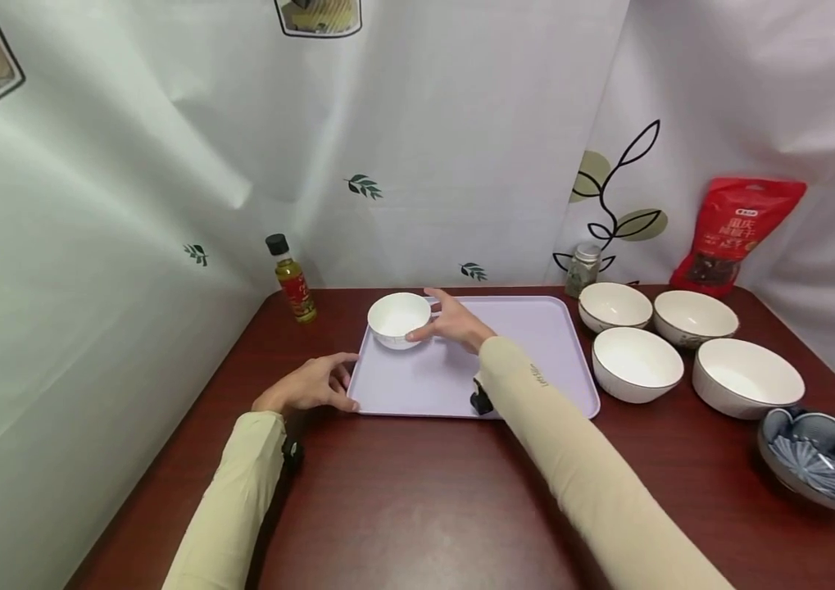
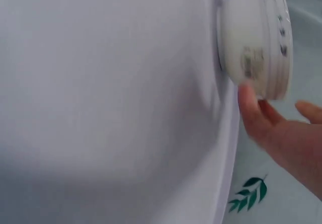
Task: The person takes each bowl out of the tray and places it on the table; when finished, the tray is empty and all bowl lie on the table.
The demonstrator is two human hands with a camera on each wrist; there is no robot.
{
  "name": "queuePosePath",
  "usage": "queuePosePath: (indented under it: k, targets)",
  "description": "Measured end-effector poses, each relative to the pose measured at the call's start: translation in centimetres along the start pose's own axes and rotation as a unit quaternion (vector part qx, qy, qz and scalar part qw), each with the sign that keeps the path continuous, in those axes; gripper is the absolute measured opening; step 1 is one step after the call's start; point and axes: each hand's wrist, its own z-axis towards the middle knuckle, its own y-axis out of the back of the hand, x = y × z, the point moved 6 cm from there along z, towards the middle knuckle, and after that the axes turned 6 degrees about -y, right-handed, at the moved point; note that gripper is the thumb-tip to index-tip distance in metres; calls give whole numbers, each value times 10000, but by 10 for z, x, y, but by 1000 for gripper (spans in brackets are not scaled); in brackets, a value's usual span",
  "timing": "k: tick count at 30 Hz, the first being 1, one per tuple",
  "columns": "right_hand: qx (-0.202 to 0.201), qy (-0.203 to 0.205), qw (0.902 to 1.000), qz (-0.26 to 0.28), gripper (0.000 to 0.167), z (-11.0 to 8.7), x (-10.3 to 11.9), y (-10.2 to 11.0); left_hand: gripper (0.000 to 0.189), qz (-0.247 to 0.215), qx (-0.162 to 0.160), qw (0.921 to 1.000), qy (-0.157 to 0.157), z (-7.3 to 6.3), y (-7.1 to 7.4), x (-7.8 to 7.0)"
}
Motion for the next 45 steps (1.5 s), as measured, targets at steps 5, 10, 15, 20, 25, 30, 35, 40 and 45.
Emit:
queuePosePath:
  k: [5,10,15,20,25,30,35,40,45]
  targets:
    - [-187,193,9996,5,118,12,3,-12,99,-608,328,9976,-83,7,3,7]
    - [-318,127,9993,-126,122,23,-3,-23,105,-1145,500,9920,-195,17,1,16]
    - [-803,-78,9958,-425,125,26,-4,-25,103,-1373,439,9893,-236,19,3,18]
    - [-1025,-76,9922,-699,121,23,-4,-16,106,-1396,512,9886,-224,26,2,15]
    - [-1025,35,9904,-924,116,14,-4,0,110,-1278,616,9897,-177,28,1,17]
    - [-840,288,9934,-728,115,-5,2,24,111,-1120,654,9914,-145,27,2,21]
    - [-714,660,9929,-689,114,-40,16,50,111,-1045,652,9921,-254,25,4,22]
    - [-673,767,9928,-629,117,-84,14,68,103,-884,706,9935,-112,22,3,24]
    - [-582,1006,9915,-585,116,-136,-2,90,104,-926,859,9918,-207,25,1,19]
